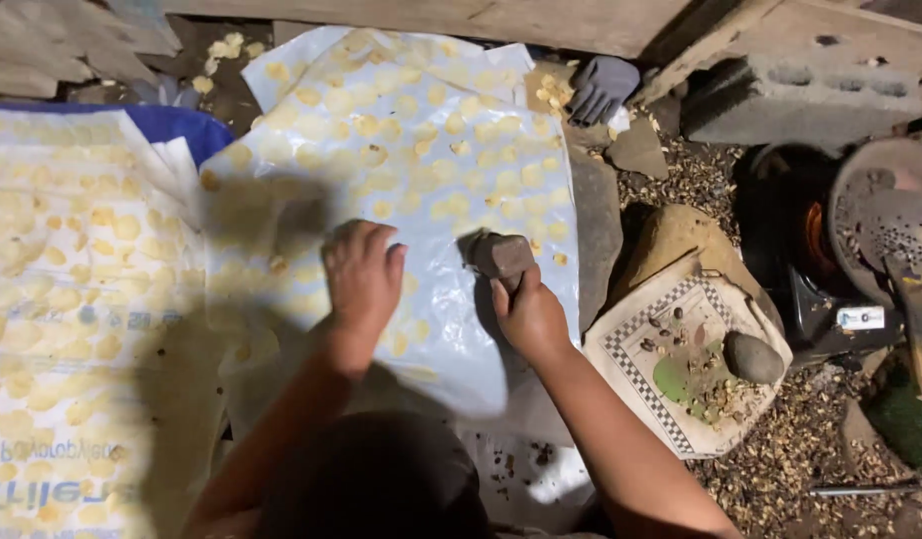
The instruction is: Cracking nuts with a mallet and grinding them on a stone surface
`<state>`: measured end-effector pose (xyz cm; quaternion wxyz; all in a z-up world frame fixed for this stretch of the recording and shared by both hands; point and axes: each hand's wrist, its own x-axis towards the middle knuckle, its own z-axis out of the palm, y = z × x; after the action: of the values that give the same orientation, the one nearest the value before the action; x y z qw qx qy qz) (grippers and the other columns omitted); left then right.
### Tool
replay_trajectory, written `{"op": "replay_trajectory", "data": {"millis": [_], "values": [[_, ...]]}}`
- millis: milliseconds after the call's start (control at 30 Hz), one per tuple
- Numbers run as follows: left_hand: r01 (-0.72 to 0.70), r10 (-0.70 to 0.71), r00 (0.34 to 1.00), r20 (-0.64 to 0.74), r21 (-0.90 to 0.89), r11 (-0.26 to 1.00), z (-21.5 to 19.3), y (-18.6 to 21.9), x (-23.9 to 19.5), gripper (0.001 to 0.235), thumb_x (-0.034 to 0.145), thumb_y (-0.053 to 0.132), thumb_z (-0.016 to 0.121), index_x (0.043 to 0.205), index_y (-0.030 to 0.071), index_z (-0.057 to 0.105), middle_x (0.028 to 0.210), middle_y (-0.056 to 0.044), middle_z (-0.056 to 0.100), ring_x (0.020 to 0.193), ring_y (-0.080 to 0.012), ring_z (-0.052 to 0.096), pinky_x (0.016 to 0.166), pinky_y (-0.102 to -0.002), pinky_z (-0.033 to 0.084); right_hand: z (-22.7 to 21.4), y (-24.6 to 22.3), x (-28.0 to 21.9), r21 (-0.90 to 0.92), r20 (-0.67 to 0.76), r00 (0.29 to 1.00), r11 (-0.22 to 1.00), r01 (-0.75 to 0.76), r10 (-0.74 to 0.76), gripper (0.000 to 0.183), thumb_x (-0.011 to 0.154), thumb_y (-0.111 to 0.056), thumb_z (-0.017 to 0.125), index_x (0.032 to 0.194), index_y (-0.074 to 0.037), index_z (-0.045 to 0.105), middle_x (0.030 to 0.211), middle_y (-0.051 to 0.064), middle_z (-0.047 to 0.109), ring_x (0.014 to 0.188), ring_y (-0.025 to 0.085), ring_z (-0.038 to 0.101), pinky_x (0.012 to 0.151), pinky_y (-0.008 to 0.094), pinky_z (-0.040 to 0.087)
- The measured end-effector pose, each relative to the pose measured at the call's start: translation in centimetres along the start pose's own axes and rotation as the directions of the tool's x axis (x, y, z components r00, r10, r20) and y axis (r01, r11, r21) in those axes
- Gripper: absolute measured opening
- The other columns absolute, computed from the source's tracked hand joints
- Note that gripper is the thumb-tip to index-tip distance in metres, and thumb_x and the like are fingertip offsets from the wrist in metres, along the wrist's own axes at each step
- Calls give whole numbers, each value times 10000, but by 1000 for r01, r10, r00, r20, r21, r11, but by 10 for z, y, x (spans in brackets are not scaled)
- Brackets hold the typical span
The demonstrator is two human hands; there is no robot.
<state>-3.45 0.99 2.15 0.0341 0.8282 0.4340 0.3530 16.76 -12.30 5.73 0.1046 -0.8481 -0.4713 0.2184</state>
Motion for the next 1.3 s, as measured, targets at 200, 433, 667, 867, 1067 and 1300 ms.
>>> {"op": "replay_trajectory", "data": {"millis": [200, 433, 667, 867, 1067, 1300], "values": [[-7, 4, 999, -45, -80, 997, 2, -29, -17, 367, 940, 279, 733, 1281, 147, 699, 1160, -72, 639, 1080, -321, 606, 986, -459, 444, -24, -2, 4, -2, 81, 995, 999, -50, 50, 571, 1010, -489, 530, 1194, 48, 465, 926, 357, 689, 917, 564, 690, 781, 649, 567], [-33, 22, 997, -69, -165, 986, -10, -30, -9, 191, 939, 51, 725, 1126, 77, 758, 1033, -87, 660, 956, -322, 626, 872, -421, 528, -70, -22, -6, 43, -92, 993, 997, -64, 68, 536, 990, -505, 601, 1077, 18, 519, 842, 366, 673, 871, 576, 678, 733, 649, 537], [-186, 185, 983, -21, -63, 981, -9, -22, 5, 141, 943, 79, 694, 1024, 167, 769, 964, -48, 649, 856, -268, 628, 787, -394, 501, -4, 4, 13, -37, -25, 999, 999, 33, -34, 469, 1034, -446, 534, 1100, 17, 497, 785, 293, 661, 769, 502, 713, 626, 568, 590], [-50, 177, 932, 317, -370, 928, 29, 30, -8, 282, 1053, 63, 542, 1333, 77, 569, 1118, -144, 621, 1056, -341, 642, 889, -458, 563, -81, -32, -7, 225, -17, 999, 974, -39, 44, 396, 995, -466, 601, 946, -76, 552, 507, 89, 658, 608, 341, 730, 648, 464, 558], [-162, 206, 968, 142, -273, 948, 61, 33, -12, 372, 1014, 265, 647, 1346, 118, 566, 829, -80, 682, 755, -303, 681, 710, -458, 521, -144, -59, -51, 201, -601, 712, 793, 575, -364, 310, 866, 12, 584, 640, -179, 678, 533, -24, 621, 465, 178, 616, 602, 249, 522], [-126, 140, 989, 57, -203, 971, -6, 13, 1, 241, 1003, 81, 600, 1231, 71, 677, 1051, -134, 720, 991, -326, 690, 870, -450, 532, 11, -14, -1, -6, 14, 1000, 1000, 0, 0, 519, 988, -481, 585, 1125, 18, 551, 854, 328, 706, 871, 534, 708, 762, 636, 558]]}}
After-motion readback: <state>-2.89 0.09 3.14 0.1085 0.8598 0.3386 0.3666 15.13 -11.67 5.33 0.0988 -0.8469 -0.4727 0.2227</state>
